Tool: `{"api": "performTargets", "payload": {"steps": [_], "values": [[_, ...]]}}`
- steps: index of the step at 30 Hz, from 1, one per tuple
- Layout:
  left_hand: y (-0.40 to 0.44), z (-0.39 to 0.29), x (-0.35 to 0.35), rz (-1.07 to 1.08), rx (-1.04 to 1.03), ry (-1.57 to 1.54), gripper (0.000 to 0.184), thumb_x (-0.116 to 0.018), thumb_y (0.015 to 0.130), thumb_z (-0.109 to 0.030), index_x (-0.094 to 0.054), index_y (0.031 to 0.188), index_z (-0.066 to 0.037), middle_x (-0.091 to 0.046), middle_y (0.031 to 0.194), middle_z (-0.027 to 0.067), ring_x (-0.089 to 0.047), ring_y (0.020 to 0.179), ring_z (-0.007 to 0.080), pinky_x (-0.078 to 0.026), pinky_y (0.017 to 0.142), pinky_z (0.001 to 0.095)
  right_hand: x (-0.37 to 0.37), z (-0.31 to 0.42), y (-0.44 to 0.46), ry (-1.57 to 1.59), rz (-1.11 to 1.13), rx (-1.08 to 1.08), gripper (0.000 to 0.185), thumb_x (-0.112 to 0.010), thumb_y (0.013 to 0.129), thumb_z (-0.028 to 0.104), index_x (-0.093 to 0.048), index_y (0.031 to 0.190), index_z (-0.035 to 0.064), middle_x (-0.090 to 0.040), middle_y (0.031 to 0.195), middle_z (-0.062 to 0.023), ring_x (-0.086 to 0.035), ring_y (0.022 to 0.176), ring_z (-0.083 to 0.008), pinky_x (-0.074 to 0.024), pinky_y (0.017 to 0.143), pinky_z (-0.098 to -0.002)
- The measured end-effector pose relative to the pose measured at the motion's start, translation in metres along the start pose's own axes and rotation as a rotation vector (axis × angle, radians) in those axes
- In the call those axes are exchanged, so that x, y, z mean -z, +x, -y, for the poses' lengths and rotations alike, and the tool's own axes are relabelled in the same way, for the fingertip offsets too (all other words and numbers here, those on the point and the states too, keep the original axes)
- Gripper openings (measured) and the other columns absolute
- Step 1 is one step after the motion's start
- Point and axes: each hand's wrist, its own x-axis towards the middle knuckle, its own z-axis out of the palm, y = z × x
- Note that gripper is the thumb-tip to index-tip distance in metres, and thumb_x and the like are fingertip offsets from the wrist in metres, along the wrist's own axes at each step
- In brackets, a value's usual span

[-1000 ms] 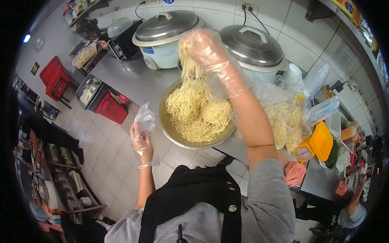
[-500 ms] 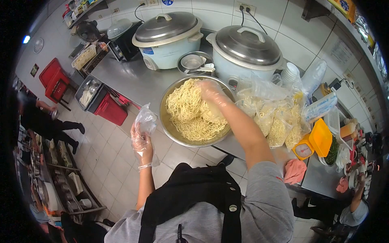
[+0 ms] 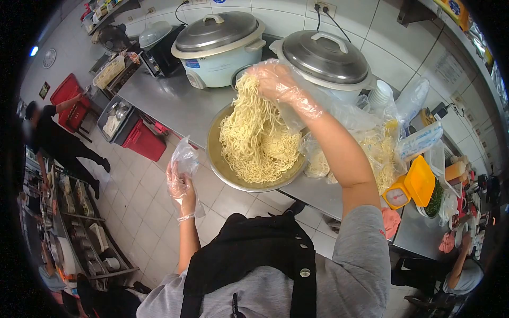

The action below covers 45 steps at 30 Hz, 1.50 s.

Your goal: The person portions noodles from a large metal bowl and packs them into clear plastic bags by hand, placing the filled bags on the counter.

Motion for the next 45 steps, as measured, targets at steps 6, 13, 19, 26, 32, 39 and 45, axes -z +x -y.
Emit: {"api": "performTargets", "payload": {"steps": [6, 13, 19, 26, 32, 39, 45], "values": [[-0.002, 0.019, -0.001, -0.029, -0.049, 0.071, 0.06, -0.056, 0.085, 0.008, -0.051, 0.142, -0.012, -0.052, 0.143, 0.0178, -0.063, 0.113, 0.0345, -0.057, 0.082, 0.0401, 0.038, -0.002, 0.001, 0.684, -0.163, 0.077, 0.048, -0.067, 0.085, 0.016, -0.06, 0.131, 0.003, -0.066, 0.129, -0.0077, -0.061, 0.118, -0.0255, -0.0446, 0.106, -0.0372], [0.002, 0.019, -0.005, -0.039, -0.045, 0.053, 0.059, -0.055, 0.084, 0.008, -0.052, 0.14, -0.012, -0.052, 0.142, 0.0187, -0.063, 0.113, 0.0352, -0.057, 0.081, 0.0404, 0.052, -0.016, 0.028, 0.019, -0.224, 0.211, 0.046, -0.076, 0.08, 0.023, -0.064, 0.123, 0.0103, -0.069, 0.114, -0.0117, -0.066, 0.102, -0.0299, -0.0535, 0.093, -0.0387], [-0.001, 0.017, -0.006, -0.031, -0.038, 0.063, 0.057, -0.057, 0.084, 0.007, -0.053, 0.138, -0.011, -0.054, 0.14, 0.0188, -0.064, 0.111, 0.035, -0.057, 0.077, 0.0393, -0.017, -0.016, 0.028, 0.095, 0.583, 0.022, 0.063, -0.079, 0.078, 0.029, -0.058, 0.134, 0.0096, -0.063, 0.126, -0.0174, -0.062, 0.114, -0.0291, -0.0507, 0.097, -0.0417], [0.0, 0.014, -0.003, -0.062, -0.111, 0.105, 0.057, -0.057, 0.084, 0.006, -0.053, 0.138, -0.011, -0.054, 0.14, 0.0185, -0.068, 0.101, 0.0334, -0.058, 0.074, 0.0389, -0.147, -0.016, -0.037, 0.204, 0.137, -0.102, 0.072, -0.08, 0.076, 0.024, -0.05, 0.14, 0.0084, -0.061, 0.13, -0.021, -0.06, 0.118, -0.0353, -0.0486, 0.102, -0.0418], [-0.002, 0.017, 0.0, 0.001, -0.018, 0.081, 0.058, -0.057, 0.085, 0.007, -0.053, 0.139, -0.012, -0.053, 0.141, 0.0184, -0.067, 0.104, 0.0337, -0.057, 0.075, 0.039, -0.026, 0.0, -0.027, 0.915, -0.133, -0.195, 0.068, -0.079, 0.081, 0.031, -0.053, 0.139, 0.0084, -0.066, 0.124, -0.0183, -0.065, 0.113, -0.0321, -0.0503, 0.101, -0.0398], [0.0, 0.019, -0.002, -0.031, -0.101, 0.048, 0.058, -0.056, 0.085, 0.007, -0.052, 0.14, -0.012, -0.052, 0.142, 0.0185, -0.066, 0.106, 0.0336, -0.056, 0.074, 0.0388, 0.071, -0.01, 0.01, -0.021, -0.386, -0.034, 0.063, -0.068, 0.089, 0.052, -0.058, 0.134, 0.0081, -0.068, 0.12, -0.0182, -0.067, 0.108, -0.0298, -0.0529, 0.099, -0.0424], [-0.002, 0.022, -0.003, -0.011, -0.052, 0.042, 0.059, -0.056, 0.085, 0.007, -0.052, 0.141, -0.013, -0.052, 0.142, 0.0179, -0.064, 0.113, 0.0347, -0.056, 0.08, 0.0397, 0.14, 0.031, 0.018, 0.203, -0.537, -0.051, 0.029, -0.06, 0.095, 0.021, -0.066, 0.121, 0.0115, -0.074, 0.102, -0.0108, -0.071, 0.09, -0.0269, -0.0572, 0.085, -0.0342]]}}
